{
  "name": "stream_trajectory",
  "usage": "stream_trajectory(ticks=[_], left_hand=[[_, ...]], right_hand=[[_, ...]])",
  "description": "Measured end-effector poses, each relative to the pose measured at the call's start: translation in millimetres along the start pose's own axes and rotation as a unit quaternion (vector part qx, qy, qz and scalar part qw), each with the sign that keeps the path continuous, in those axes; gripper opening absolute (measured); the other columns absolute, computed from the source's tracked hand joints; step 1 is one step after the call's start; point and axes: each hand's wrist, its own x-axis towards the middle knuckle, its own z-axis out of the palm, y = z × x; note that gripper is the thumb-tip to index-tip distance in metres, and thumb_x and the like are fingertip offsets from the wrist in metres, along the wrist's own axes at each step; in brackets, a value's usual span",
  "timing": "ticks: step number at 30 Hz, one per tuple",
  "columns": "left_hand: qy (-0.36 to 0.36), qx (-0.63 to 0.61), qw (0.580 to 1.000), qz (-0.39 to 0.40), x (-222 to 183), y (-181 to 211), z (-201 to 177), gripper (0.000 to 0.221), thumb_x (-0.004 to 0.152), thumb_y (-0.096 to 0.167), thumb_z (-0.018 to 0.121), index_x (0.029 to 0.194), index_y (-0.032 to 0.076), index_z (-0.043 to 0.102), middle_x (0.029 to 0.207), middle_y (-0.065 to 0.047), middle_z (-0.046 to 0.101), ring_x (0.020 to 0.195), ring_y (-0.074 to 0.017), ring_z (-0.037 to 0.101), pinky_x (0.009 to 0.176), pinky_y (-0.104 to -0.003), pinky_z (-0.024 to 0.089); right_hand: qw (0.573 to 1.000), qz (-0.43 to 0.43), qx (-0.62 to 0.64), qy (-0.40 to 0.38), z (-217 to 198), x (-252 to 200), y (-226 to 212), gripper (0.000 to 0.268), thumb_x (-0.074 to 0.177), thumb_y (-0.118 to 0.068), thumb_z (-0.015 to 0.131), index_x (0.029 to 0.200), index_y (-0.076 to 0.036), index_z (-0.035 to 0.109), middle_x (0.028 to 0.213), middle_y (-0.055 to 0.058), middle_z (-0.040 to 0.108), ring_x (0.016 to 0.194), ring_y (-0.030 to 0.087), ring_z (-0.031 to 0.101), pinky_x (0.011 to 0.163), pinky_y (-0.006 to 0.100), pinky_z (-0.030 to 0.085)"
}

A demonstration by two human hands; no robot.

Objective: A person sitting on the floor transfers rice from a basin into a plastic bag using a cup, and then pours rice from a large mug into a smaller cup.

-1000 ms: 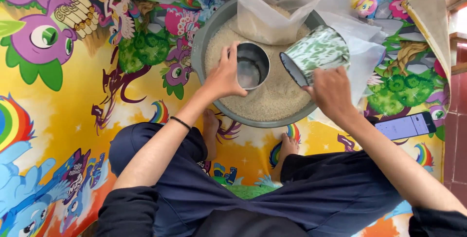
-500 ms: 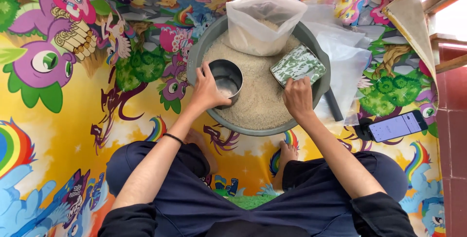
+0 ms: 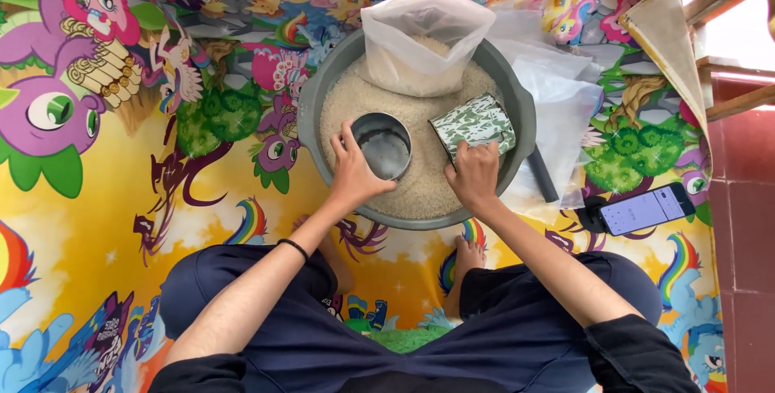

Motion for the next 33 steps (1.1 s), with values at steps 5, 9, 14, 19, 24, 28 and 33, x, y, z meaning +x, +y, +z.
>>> stream_trajectory(ticks=[5,9,14,19,24,28,33], left_hand=[[0.005,-0.033,0.999,-0.001,-3.2,0.9,27.1,0.128,0.054,0.015,0.09,0.152,0.003,0.009,0.138,-0.033,0.025,0.13,-0.0701,0.033,0.098,-0.079,0.043],[0.015,-0.075,0.997,0.003,-5.5,4.7,42.7,0.129,0.054,0.018,0.091,0.152,0.004,0.008,0.14,-0.033,0.023,0.132,-0.0696,0.031,0.098,-0.079,0.042],[0.024,-0.111,0.993,-0.022,-4.5,7.7,49.2,0.131,0.053,0.021,0.092,0.153,0.006,0.007,0.141,-0.031,0.023,0.136,-0.0657,0.028,0.101,-0.076,0.039],[0.025,-0.113,0.993,-0.018,1.7,13.9,51.8,0.131,0.054,0.024,0.092,0.152,0.004,0.008,0.14,-0.03,0.025,0.138,-0.0632,0.028,0.101,-0.073,0.038],[0.05,-0.143,0.988,0.004,6.6,33.4,43.4,0.131,0.053,0.021,0.095,0.153,0.006,0.01,0.141,-0.032,0.026,0.141,-0.0591,0.024,0.11,-0.069,0.03],[0.053,-0.15,0.987,0.01,17.7,46.6,39.4,0.132,0.052,0.026,0.095,0.154,0.008,0.012,0.143,-0.031,0.027,0.143,-0.0555,0.025,0.112,-0.066,0.029],[0.12,-0.162,0.978,0.045,28.7,69.6,19.8,0.131,0.055,0.03,0.099,0.154,0.006,0.016,0.144,-0.034,0.032,0.142,-0.0541,0.03,0.113,-0.066,0.029]], right_hand=[[0.999,0.007,0.025,-0.025,-14.3,-0.2,-8.6,0.022,0.071,-0.016,0.077,0.078,-0.005,0.059,0.046,0.001,0.039,0.046,0.023,0.043,0.066,0.037,0.026],[0.996,0.021,0.073,-0.037,-23.8,2.2,-10.2,0.029,0.069,-0.018,0.084,0.079,-0.003,0.062,0.046,0.004,0.045,0.047,0.026,0.047,0.066,0.039,0.029],[0.983,0.071,0.167,-0.03,-29.8,6.7,-7.2,0.035,0.066,-0.022,0.086,0.068,-0.007,0.054,0.044,0.006,0.043,0.044,0.029,0.049,0.07,0.04,0.036],[0.969,0.124,0.212,-0.033,-8.7,6.2,8.6,0.039,0.066,-0.029,0.085,0.065,-0.011,0.051,0.043,0.007,0.042,0.043,0.03,0.05,0.066,0.039,0.039],[0.92,0.231,0.309,-0.064,-20.2,19.8,24.2,0.037,0.072,-0.033,0.08,0.066,-0.009,0.053,0.05,0.012,0.048,0.054,0.036,0.06,0.062,0.041,0.044],[0.893,0.287,0.337,-0.082,-14.7,17.6,39.7,0.03,0.075,-0.031,0.078,0.067,-0.011,0.056,0.052,0.007,0.05,0.058,0.03,0.06,0.064,0.037,0.044],[0.805,0.417,0.411,-0.096,1.5,5.2,54.9,0.031,0.071,-0.037,0.078,0.065,-0.015,0.056,0.055,0.005,0.043,0.06,0.024,0.05,0.064,0.034,0.04]])
